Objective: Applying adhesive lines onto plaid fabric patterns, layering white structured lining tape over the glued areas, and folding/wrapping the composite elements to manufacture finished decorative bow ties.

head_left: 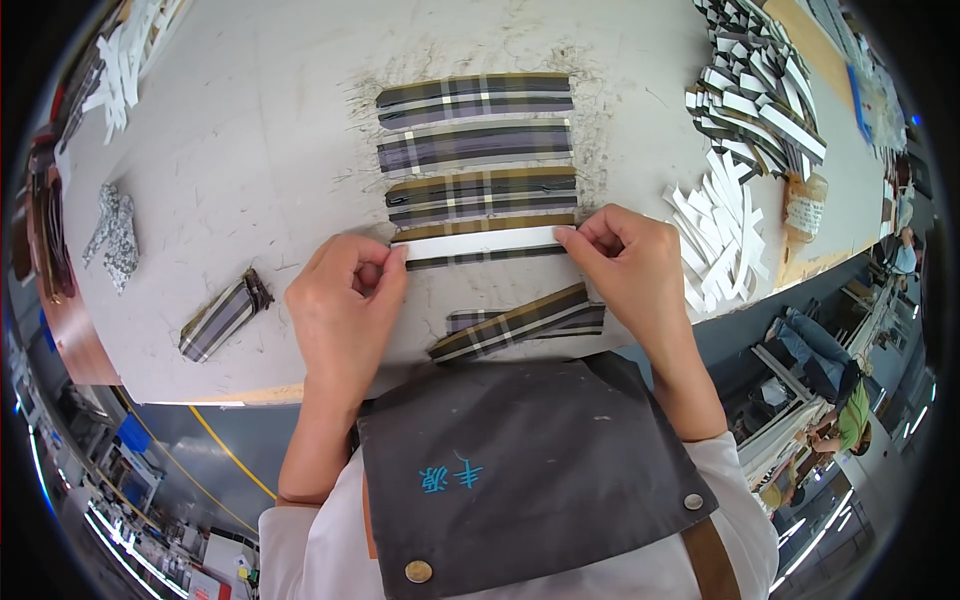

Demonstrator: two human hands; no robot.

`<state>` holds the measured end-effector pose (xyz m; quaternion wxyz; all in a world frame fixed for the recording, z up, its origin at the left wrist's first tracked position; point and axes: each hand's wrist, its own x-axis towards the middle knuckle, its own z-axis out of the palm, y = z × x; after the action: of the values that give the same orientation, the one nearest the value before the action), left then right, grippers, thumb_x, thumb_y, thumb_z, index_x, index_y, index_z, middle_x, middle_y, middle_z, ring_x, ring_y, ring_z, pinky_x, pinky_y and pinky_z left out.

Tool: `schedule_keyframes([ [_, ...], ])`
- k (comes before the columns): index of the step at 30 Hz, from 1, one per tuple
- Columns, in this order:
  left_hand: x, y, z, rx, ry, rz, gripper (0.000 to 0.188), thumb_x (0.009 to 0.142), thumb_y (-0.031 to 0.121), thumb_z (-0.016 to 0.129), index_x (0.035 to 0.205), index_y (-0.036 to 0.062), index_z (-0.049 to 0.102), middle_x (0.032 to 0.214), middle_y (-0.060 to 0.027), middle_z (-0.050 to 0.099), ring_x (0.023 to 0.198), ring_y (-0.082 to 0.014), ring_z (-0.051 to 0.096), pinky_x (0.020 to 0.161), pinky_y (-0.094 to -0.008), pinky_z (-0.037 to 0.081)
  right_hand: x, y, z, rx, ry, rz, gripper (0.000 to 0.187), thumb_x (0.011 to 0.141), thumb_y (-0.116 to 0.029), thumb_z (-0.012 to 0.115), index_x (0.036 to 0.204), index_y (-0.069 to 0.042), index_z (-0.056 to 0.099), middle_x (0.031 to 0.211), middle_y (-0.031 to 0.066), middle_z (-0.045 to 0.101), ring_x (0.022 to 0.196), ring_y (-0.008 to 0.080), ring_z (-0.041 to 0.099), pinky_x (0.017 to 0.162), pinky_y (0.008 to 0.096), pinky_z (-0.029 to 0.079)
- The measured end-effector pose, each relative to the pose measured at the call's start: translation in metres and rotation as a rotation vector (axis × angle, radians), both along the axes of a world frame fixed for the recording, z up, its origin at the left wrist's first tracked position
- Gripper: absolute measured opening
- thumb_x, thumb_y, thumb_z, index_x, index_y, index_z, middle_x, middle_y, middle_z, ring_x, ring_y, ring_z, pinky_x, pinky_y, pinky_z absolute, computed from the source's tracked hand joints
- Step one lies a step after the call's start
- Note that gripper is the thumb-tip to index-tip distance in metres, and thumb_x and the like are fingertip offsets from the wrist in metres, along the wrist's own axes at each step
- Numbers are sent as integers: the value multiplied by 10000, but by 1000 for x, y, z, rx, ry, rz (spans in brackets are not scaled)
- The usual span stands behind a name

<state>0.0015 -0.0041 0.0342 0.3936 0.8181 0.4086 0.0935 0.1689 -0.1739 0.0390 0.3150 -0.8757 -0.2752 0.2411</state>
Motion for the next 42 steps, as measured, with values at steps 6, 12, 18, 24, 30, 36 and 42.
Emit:
schedule_keyframes([
  [6,-3,4,0,0,-9,25,144,771,7,715,741,29,576,642,-39,552,513,-97,496,487,-244,413,5,-6,11,41,2,-98,138,764,-59,746,838,-34,632,540,31,541,463,110,508,462,249,399],
  [12,-13,12,1,-61,-155,130,119,834,-7,677,843,21,561,704,-8,567,585,-53,511,541,-209,428,66,-45,10,-88,-516,-30,171,787,-58,728,926,-3,645,740,26,552,640,99,460,579,241,392],
  [18,3,1,11,-76,-229,-12,129,819,-24,684,820,31,567,719,-6,557,592,-51,512,513,-194,406,61,-46,14,64,-423,41,139,816,-54,703,918,29,657,857,87,631,785,154,593,703,251,458],
  [24,35,-22,11,-249,-359,-243,129,795,-18,705,858,20,600,725,-44,566,587,-104,541,506,-228,432,38,-25,33,170,-165,262,88,844,42,641,927,29,669,818,98,649,706,159,604,637,252,478],
  [30,72,-53,-6,-323,-478,-470,136,793,50,712,877,11,612,719,-88,579,598,-218,571,556,-315,470,23,-28,34,174,-61,333,126,806,52,676,927,19,679,791,93,642,647,170,588,589,256,472],
  [36,63,-45,-7,-547,-419,-336,86,813,26,705,857,0,636,708,-75,607,600,-121,570,513,-254,438,31,-42,32,183,-24,270,92,806,-4,698,897,-8,688,741,81,625,600,163,570,519,268,431],
  [42,59,-48,-2,-443,-499,-455,129,809,50,731,890,-6,648,740,-63,621,588,-106,556,529,-241,452,16,-27,35,173,147,290,88,816,-1,692,904,0,697,714,56,638,577,91,568,489,215,409],
])
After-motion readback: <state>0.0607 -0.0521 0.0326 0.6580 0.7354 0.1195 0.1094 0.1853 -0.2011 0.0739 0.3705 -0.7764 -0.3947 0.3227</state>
